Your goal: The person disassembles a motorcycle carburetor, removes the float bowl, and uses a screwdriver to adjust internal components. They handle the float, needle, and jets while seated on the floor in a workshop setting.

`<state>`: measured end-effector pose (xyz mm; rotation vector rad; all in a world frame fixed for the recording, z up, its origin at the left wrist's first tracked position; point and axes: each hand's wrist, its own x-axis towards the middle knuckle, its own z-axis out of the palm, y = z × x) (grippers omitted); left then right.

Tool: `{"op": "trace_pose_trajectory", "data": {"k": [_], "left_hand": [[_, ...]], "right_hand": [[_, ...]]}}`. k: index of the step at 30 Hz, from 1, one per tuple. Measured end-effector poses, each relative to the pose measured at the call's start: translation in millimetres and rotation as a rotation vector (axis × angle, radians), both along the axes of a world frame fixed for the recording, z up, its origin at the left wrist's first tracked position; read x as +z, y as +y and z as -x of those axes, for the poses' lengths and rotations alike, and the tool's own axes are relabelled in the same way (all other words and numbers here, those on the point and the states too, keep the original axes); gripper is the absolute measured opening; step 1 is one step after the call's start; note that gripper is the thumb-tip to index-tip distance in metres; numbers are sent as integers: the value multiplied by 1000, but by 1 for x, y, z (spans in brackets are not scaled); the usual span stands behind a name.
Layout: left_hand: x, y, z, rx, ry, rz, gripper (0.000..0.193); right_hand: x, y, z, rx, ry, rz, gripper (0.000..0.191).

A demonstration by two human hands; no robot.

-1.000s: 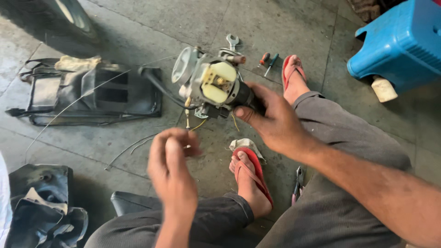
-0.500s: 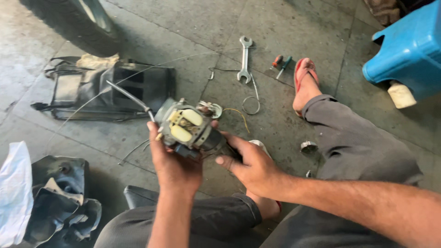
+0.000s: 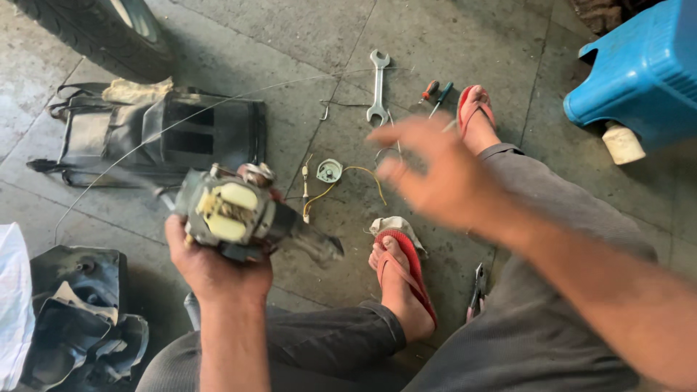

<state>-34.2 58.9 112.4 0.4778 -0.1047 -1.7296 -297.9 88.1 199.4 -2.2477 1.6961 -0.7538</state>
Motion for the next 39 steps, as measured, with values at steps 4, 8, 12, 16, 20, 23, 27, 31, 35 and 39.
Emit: {"op": "trace_pose_trajectory", "data": {"k": [4, 8, 12, 16, 20, 23, 27, 31, 35, 39], "left_hand": [[-3, -7, -8, 85, -136, -89, 62], [-4, -12, -4, 122, -121, -117, 60], [-5, -17, 4, 116, -113, -174, 58], [-9, -25, 7, 163, -93, -134, 55], [-17, -40, 5, 175, -102, -155, 52], [-20, -54, 1, 188, -81, -133, 52], [-20, -74, -5, 254, -82, -175, 50], [-17, -85, -12, 184, 51, -133, 53], [-13, -86, -21, 156, 86, -197, 54], [-10, -80, -29, 141, 91, -209, 55]], "right_hand": [[-7, -43, 51, -161, -43, -218, 28], [-67, -87, 85, -74, 8, -377, 30], [-161, -125, 93, 122, 392, -377, 34], [-263, -148, 63, 66, 363, -397, 45], [-332, -148, 34, 34, 290, -299, 40], [-351, -157, 12, -55, 328, -286, 43], [-347, -182, -7, -108, 290, -252, 51], [-341, -199, -19, -106, 398, -275, 67], [-348, -199, -25, -144, 402, -272, 56], [-360, -201, -25, -243, 332, -201, 55]]}}
